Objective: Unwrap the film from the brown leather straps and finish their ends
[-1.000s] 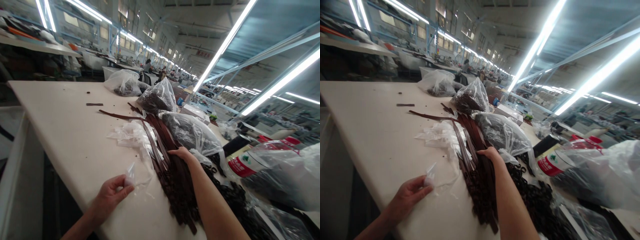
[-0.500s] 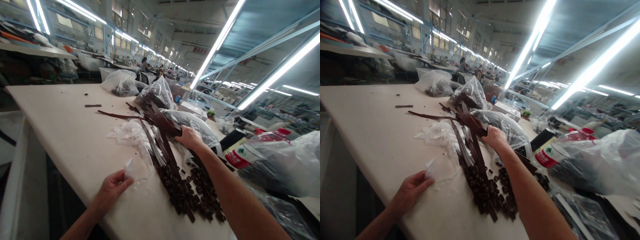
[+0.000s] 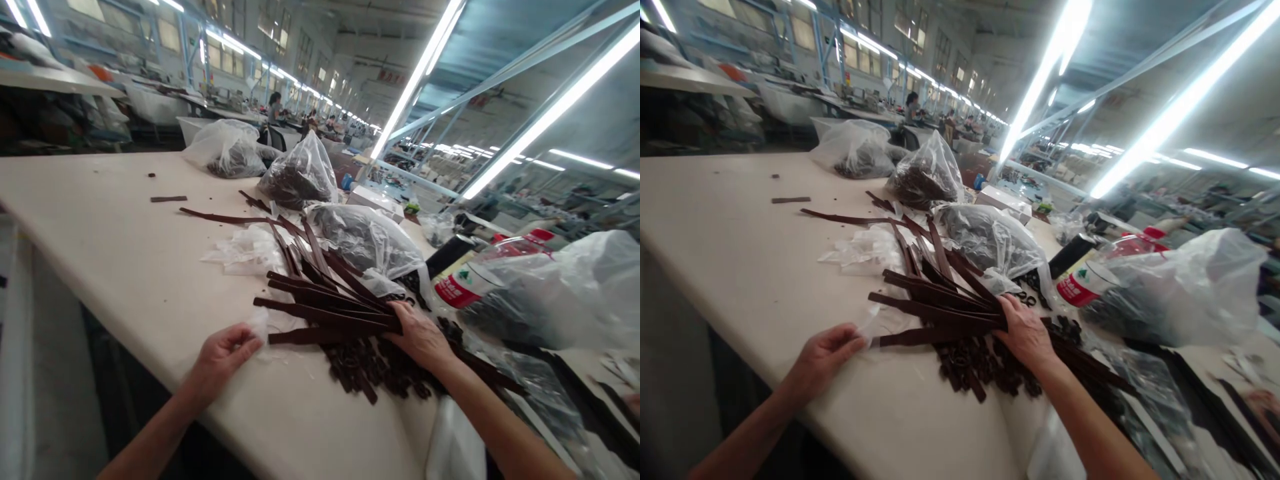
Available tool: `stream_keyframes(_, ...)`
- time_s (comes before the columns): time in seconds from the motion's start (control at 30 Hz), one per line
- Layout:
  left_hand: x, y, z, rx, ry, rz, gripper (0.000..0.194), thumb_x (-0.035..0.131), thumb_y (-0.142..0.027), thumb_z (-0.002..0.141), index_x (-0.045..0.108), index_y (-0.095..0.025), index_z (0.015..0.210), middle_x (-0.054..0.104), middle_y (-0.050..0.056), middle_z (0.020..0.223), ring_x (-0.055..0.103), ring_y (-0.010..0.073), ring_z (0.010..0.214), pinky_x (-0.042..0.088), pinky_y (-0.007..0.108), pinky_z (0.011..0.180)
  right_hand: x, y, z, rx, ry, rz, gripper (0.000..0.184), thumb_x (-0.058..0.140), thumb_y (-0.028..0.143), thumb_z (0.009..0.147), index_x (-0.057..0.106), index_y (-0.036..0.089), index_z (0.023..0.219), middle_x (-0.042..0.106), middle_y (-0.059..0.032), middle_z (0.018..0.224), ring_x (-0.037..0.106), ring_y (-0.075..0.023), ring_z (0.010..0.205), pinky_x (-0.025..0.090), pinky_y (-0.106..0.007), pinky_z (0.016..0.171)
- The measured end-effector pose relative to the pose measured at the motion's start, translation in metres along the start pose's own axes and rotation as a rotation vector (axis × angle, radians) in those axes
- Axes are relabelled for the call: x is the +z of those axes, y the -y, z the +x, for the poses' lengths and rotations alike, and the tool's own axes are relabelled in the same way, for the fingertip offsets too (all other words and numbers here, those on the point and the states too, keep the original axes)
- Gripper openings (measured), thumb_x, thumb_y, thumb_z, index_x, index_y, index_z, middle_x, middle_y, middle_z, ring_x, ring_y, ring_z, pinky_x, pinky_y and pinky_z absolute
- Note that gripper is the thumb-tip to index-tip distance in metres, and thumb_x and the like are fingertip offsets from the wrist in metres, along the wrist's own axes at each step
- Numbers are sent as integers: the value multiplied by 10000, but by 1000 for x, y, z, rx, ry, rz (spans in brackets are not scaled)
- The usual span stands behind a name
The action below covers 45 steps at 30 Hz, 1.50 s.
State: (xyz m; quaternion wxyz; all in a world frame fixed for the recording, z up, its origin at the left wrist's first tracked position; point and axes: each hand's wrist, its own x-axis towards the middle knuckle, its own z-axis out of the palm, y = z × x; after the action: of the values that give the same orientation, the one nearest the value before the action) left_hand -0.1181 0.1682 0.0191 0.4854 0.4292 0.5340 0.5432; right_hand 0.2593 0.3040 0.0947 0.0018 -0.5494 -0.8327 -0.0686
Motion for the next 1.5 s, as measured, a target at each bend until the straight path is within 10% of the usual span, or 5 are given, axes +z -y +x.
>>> stream_keyframes(0.2, 1, -6, -1, -51, 9, -12, 324, 763, -473, 704, 671, -163, 687, 544, -15, 614, 441, 117, 585, 367, 217, 548, 4, 77, 20, -279, -165, 60, 592, 706, 139, 813, 531, 221, 1373, 464, -123, 1499, 455, -297, 1345, 343, -453, 1127)
stream_keyframes(0.47, -3, -7, 1, -21, -54, -61, 306, 779, -454, 702, 703, -159, 672, 646, 12, 662, 537, 137, 645, 424, 235, 633, 6, 143, 28, -571, -121, 153, 387, 732, 362, 855, 654, 217, 1205, 662, -97, 1226, 593, -275, 1093, 414, -418, 1010)
stream_keyframes(0.93, 4, -35, -1, -170, -410, -979, 271, 872, -176, 653, 621, -153, 754, 710, -7, 692, 663, 100, 566, 574, 202, 585, -13, 148, -1, -331, -223, 504, 238, 425, 279, 1018, 644, 192, 992, 721, -17, 779, 683, -157, 698, 479, -235, 668)
stream_keyframes(1.17, 14, -52, 1, -151, -386, -1125, 97, 724, -140, 827, 634, -140, 792, 744, 37, 766, 727, 139, 675, 616, 239, 665, -56, 170, -47, -413, -229, 578, 281, 528, 333, 946, 551, 219, 690, 503, 59, 538, 483, -102, 465, 352, -225, 495)
stream_keyframes(1.5, 24, -51, -5, -172, -328, -1166, 69, 694, -141, 854, 654, -117, 803, 749, 57, 771, 730, 150, 684, 612, 233, 651, -42, 191, -66, -426, -301, 476, 300, 494, 288, 960, 490, 223, 667, 469, 67, 525, 471, -94, 446, 315, -248, 512)
